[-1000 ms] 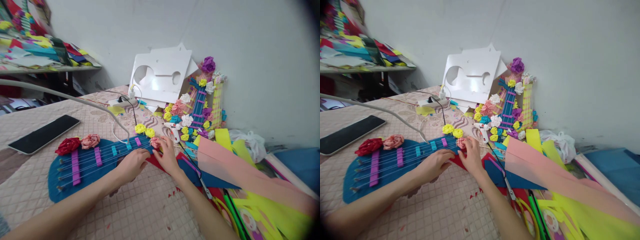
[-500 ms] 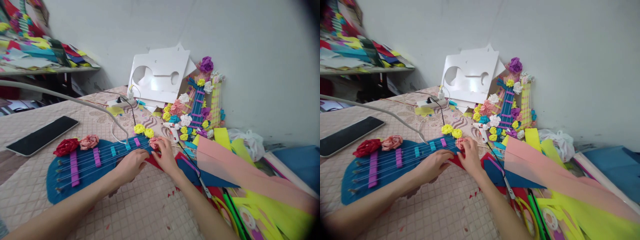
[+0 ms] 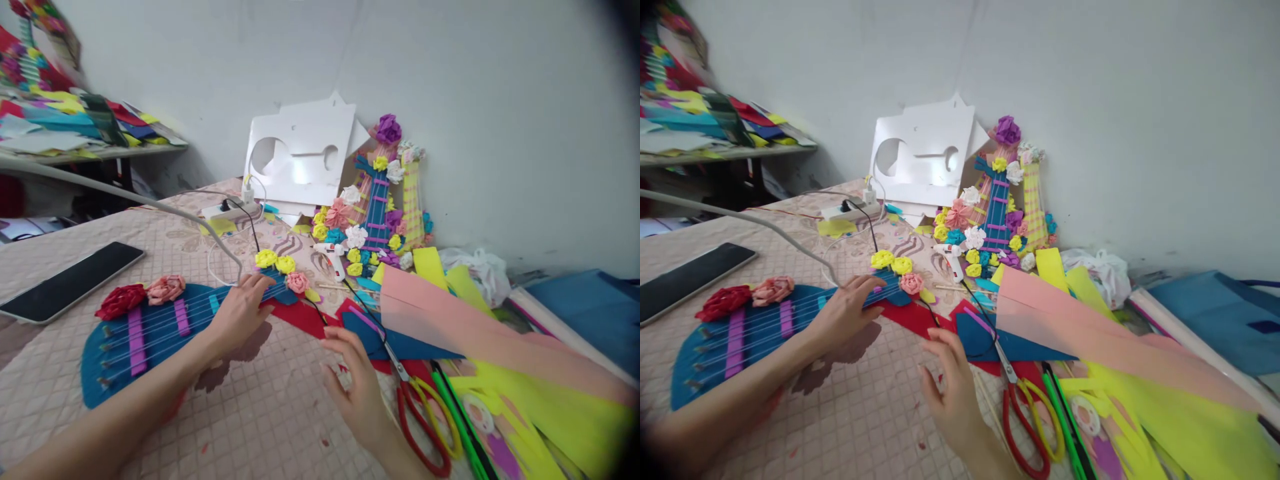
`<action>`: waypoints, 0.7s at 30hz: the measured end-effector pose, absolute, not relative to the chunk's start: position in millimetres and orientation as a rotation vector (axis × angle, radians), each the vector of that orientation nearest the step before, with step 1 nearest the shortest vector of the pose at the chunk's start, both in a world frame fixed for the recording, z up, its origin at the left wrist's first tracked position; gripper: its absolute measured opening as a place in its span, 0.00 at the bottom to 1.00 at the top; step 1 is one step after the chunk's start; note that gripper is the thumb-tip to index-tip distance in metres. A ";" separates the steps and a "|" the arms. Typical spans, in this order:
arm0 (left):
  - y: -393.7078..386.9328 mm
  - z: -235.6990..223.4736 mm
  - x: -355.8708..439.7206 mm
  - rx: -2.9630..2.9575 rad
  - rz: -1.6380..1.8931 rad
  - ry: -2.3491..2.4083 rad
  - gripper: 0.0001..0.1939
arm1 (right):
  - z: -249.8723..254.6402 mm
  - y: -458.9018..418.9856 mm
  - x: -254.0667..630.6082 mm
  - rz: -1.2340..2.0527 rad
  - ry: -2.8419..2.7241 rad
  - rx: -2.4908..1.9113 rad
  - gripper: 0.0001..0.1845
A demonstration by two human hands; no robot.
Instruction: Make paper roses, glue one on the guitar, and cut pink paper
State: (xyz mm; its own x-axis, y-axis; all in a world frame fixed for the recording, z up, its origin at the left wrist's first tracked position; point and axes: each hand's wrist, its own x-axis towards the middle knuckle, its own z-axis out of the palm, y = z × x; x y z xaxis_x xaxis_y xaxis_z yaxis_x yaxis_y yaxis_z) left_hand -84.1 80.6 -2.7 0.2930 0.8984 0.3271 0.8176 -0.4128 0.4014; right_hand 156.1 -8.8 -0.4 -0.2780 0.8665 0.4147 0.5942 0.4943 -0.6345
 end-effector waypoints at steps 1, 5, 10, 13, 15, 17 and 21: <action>80.9 -2.1 -85.1 2.396 0.735 1.673 0.20 | -3.6 -18.7 160.2 0.469 -1.989 -1.204 0.17; 85.4 -0.8 -89.7 2.407 0.548 1.900 0.31 | -15.0 -44.0 172.1 0.449 -1.975 -1.198 0.18; 95.2 -0.6 -95.8 2.302 0.316 1.944 0.31 | -18.8 -52.3 175.6 0.464 -1.918 -1.174 0.17; 99.4 1.5 -103.3 2.237 0.410 1.847 0.32 | -18.0 -55.7 176.3 0.490 -1.908 -1.150 0.17; 100.8 6.5 -109.6 2.242 0.514 1.740 0.31 | -18.5 -58.9 177.4 0.504 -1.918 -1.129 0.17; 100.7 15.9 -115.5 2.221 0.577 1.626 0.33 | -20.0 -62.3 178.6 0.515 -1.922 -1.111 0.18; 94.7 43.3 -122.2 2.107 0.650 1.374 0.36 | -23.4 -66.5 178.8 0.534 -1.905 -1.087 0.20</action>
